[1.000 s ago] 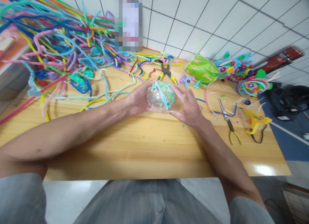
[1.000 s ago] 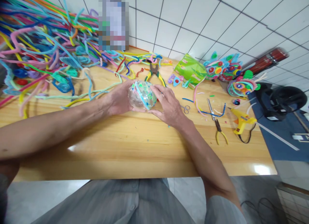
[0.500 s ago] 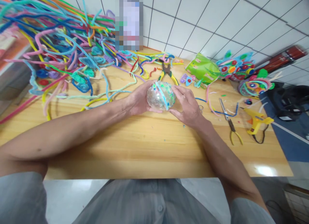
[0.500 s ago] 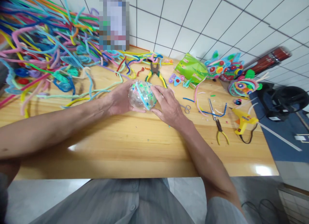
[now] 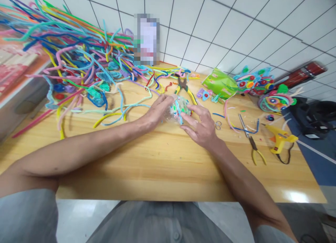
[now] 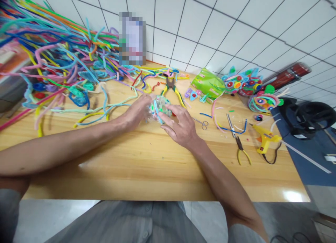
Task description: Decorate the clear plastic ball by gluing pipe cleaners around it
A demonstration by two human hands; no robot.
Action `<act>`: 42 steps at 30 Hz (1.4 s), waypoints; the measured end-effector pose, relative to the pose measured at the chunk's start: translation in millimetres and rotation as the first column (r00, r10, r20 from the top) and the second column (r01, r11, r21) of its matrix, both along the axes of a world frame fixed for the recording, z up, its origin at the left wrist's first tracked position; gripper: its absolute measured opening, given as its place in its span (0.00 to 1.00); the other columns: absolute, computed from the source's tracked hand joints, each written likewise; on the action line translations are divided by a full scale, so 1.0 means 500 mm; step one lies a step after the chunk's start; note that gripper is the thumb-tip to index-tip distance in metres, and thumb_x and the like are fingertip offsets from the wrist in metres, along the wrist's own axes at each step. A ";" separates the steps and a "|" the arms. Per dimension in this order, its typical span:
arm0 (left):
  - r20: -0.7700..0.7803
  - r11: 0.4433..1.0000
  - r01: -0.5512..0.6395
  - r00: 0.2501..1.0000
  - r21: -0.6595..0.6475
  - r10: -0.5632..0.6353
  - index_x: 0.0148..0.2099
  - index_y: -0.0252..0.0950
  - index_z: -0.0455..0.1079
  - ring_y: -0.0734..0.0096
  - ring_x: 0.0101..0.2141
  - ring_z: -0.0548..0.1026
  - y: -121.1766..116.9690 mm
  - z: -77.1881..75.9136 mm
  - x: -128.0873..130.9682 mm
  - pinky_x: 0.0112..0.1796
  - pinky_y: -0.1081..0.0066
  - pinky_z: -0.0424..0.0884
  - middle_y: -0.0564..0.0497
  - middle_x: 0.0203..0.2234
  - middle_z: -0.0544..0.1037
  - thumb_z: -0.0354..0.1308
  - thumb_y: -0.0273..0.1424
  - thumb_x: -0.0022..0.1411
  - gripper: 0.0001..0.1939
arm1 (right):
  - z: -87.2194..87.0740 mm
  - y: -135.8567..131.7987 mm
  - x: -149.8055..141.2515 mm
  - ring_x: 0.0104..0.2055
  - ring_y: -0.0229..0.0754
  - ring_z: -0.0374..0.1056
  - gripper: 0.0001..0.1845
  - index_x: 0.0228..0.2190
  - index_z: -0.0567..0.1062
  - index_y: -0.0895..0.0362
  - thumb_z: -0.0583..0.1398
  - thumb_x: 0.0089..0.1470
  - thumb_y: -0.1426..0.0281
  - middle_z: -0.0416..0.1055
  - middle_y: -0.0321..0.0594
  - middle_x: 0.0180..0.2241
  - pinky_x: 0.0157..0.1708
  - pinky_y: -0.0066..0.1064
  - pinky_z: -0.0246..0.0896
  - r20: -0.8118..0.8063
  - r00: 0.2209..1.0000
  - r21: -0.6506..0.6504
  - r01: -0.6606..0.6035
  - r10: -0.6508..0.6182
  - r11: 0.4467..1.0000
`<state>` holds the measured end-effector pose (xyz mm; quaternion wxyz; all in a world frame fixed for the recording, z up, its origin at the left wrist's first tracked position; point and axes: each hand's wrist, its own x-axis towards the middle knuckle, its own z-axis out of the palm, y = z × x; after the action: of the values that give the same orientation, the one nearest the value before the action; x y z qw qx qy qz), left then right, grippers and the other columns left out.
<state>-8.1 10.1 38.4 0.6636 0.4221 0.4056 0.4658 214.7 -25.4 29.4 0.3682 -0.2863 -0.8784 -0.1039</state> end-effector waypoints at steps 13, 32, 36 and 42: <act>-0.184 0.993 0.023 0.983 0.115 -0.001 0.41 0.39 0.68 0.67 0.37 0.69 -0.015 0.006 -0.001 0.40 0.67 0.66 0.54 0.33 0.71 0.60 0.45 0.68 0.14 | -0.005 -0.006 0.001 0.60 0.58 0.74 0.29 0.63 0.75 0.40 0.69 0.63 0.67 0.75 0.48 0.60 0.57 0.58 0.74 0.023 1.000 -0.004 0.009 -0.009 1.000; -0.436 0.853 0.121 0.890 0.508 0.134 0.56 0.38 0.67 0.54 0.53 0.74 -0.037 0.016 -0.015 0.58 0.56 0.69 0.44 0.51 0.76 0.60 0.43 0.68 0.19 | 0.001 -0.005 -0.014 0.57 0.56 0.75 0.34 0.65 0.71 0.46 0.70 0.60 0.70 0.74 0.51 0.56 0.52 0.54 0.77 -0.080 0.995 0.048 -0.055 0.058 0.997; -0.438 0.808 0.141 0.886 0.572 0.155 0.59 0.39 0.66 0.53 0.56 0.73 -0.036 0.000 -0.017 0.61 0.55 0.69 0.42 0.54 0.75 0.61 0.42 0.68 0.22 | -0.005 -0.003 -0.012 0.57 0.55 0.74 0.30 0.61 0.73 0.47 0.70 0.59 0.71 0.74 0.50 0.56 0.52 0.52 0.77 -0.056 0.997 0.078 -0.050 0.055 0.996; -0.432 0.710 0.167 0.877 0.684 0.209 0.62 0.39 0.64 0.55 0.57 0.74 -0.033 -0.035 -0.018 0.60 0.55 0.72 0.42 0.55 0.74 0.62 0.44 0.71 0.24 | -0.009 -0.010 -0.012 0.55 0.57 0.75 0.31 0.63 0.71 0.47 0.69 0.61 0.62 0.75 0.50 0.56 0.52 0.53 0.76 -0.113 0.991 0.030 -0.066 0.069 0.997</act>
<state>-17.1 -6.6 21.1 0.3249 0.7390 0.3532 0.4728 208.7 -30.5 25.1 0.4245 -0.2572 -0.8638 -0.0864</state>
